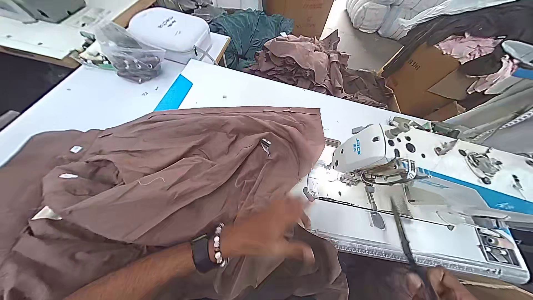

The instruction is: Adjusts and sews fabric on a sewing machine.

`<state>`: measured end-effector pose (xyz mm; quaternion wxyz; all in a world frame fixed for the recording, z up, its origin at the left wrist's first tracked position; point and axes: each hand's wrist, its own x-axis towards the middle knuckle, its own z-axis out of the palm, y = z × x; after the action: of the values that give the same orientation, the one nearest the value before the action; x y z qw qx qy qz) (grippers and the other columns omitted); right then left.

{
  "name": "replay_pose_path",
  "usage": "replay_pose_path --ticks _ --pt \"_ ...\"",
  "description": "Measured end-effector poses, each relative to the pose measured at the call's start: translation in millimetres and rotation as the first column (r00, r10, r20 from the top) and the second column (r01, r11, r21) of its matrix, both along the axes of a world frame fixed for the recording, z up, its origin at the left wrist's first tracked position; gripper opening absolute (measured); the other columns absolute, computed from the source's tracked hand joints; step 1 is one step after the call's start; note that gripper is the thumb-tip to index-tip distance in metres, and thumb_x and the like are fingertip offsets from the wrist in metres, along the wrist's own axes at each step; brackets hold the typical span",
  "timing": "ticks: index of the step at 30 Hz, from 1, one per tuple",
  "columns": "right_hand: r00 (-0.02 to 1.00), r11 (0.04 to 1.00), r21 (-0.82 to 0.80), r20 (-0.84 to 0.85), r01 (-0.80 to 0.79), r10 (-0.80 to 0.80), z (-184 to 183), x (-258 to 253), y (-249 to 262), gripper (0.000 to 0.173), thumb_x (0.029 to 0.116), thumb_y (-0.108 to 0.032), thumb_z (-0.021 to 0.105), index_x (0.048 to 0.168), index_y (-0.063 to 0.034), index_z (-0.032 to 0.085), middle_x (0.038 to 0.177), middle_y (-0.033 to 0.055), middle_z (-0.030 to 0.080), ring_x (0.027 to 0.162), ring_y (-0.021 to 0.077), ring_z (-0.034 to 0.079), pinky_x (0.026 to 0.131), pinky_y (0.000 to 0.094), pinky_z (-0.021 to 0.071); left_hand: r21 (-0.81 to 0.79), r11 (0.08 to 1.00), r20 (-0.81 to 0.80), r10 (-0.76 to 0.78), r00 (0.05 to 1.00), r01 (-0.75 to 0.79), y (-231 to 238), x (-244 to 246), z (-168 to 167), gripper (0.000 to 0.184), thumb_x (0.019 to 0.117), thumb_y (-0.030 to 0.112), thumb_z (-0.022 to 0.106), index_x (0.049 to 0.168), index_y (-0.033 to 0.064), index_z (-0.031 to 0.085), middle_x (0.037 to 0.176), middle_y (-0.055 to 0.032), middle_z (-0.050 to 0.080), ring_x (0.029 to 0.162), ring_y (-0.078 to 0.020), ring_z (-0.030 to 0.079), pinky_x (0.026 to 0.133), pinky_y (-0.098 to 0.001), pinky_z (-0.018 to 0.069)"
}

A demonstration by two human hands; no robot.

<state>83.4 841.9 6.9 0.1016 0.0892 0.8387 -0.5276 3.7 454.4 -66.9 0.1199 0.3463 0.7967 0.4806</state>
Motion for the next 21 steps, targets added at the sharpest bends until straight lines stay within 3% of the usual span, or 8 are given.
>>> replay_pose_path --ticks 3,5,7,11,14,16,18,21 --pt "0.984 0.835 0.548 0.120 0.044 -0.130 -16 -35 22 0.034 0.0987 -0.025 0.067 0.109 0.0045 0.055 0.078 0.0135 0.066 0.060 0.0259 0.068 0.058 0.0465 0.0612 0.246 0.842 0.254 -0.534 0.806 0.480 32 -4 39 0.034 0.0973 0.030 0.068 0.122 0.0077 0.074 0.113 -0.0075 0.077 0.100 -0.0150 0.073 0.089 -0.0398 0.0596" --pt "0.974 0.609 0.792 0.169 -0.044 -0.149 -26 -61 21 0.031 0.0965 -0.024 0.069 0.112 0.0029 0.065 0.093 0.0265 0.070 0.084 0.0462 0.070 0.074 0.0675 0.0529 -0.003 0.964 0.126 -0.265 0.956 0.267 31 -51 58 0.024 0.0960 0.024 0.071 0.117 0.0132 0.076 0.101 -0.0036 0.077 0.089 -0.0142 0.072 0.082 -0.0406 0.0597" --pt "0.996 0.495 0.868 0.078 -0.042 -0.052 -14 -65 -12 0.028 0.0980 -0.026 0.066 0.114 -0.0035 0.073 0.106 0.0275 0.072 0.098 0.0515 0.069 0.078 0.0738 0.0499 -0.220 0.957 -0.084 0.174 0.981 -0.189 26 -118 65 0.024 0.0998 0.021 0.063 0.121 0.0131 0.071 0.101 -0.0089 0.074 0.090 -0.0236 0.071 0.082 -0.0503 0.0582" --pt "0.837 0.815 0.561 -0.368 -0.147 0.404 -4 -27 -165 0.043 0.1006 -0.042 0.060 0.126 -0.0083 0.070 0.122 0.0097 0.072 0.111 0.0228 0.071 0.092 0.0441 0.0607 -0.502 0.705 -0.295 0.405 0.866 -0.501 7 -228 49 0.036 0.1041 0.031 0.048 0.127 0.0144 0.071 0.112 -0.0152 0.073 0.106 -0.0374 0.070 0.084 -0.0658 0.0533" --pt "0.685 0.684 0.667 -0.352 -0.295 0.638 -69 -15 -246 0.093 0.0928 -0.077 0.042 0.153 -0.0069 0.048 0.159 0.0111 0.047 0.149 0.0293 0.041 0.122 0.0556 0.0326 -0.670 0.606 -0.306 0.300 0.903 -0.428 -16 -274 3 0.062 0.1083 0.052 0.025 0.155 0.0174 0.047 0.163 -0.0061 0.041 0.152 -0.0340 0.035 0.118 -0.0653 0.0304" --pt "0.649 0.599 0.790 -0.390 -0.129 0.654 -124 -13 -236 0.063 0.1020 -0.043 0.044 0.153 -0.0057 0.049 0.159 0.0123 0.047 0.149 0.0313 0.041 0.121 0.0562 0.0323 -0.633 0.632 -0.371 0.260 0.891 -0.448 -51 -285 -26 0.068 0.1069 0.060 0.018 0.163 0.0232 0.032 0.171 0.0016 0.026 0.158 -0.0277 0.020 0.125 -0.0633 0.0139" --pt "0.550 0.658 0.751 -0.526 -0.058 0.649 -149 7 -196 0.041 0.1012 -0.016 0.055 0.141 -0.0137 0.063 0.149 0.0034 0.060 0.143 0.0225 0.050 0.120 0.0465 0.0404 -0.556 0.684 -0.477 0.203 0.855 -0.473 -87 -277 -43 0.064 0.1076 0.059 0.017 0.161 0.0287 0.035 0.169 0.0083 0.030 0.158 -0.0221 0.022 0.126 -0.0593 0.0133" --pt "0.598 0.599 0.780 -0.396 -0.182 0.697 -161 53 -163 0.027 0.0985 -0.013 0.061 0.121 -0.0223 0.072 0.127 -0.0056 0.072 0.122 0.0135 0.065 0.096 0.0344 0.0547 -0.543 0.732 -0.511 0.101 0.854 -0.411 -111 -208 -40 0.060 0.1077 0.058 0.020 0.159 0.0345 0.038 0.167 0.0140 0.032 0.158 -0.0196 0.021 0.127 -0.0596 0.0135"
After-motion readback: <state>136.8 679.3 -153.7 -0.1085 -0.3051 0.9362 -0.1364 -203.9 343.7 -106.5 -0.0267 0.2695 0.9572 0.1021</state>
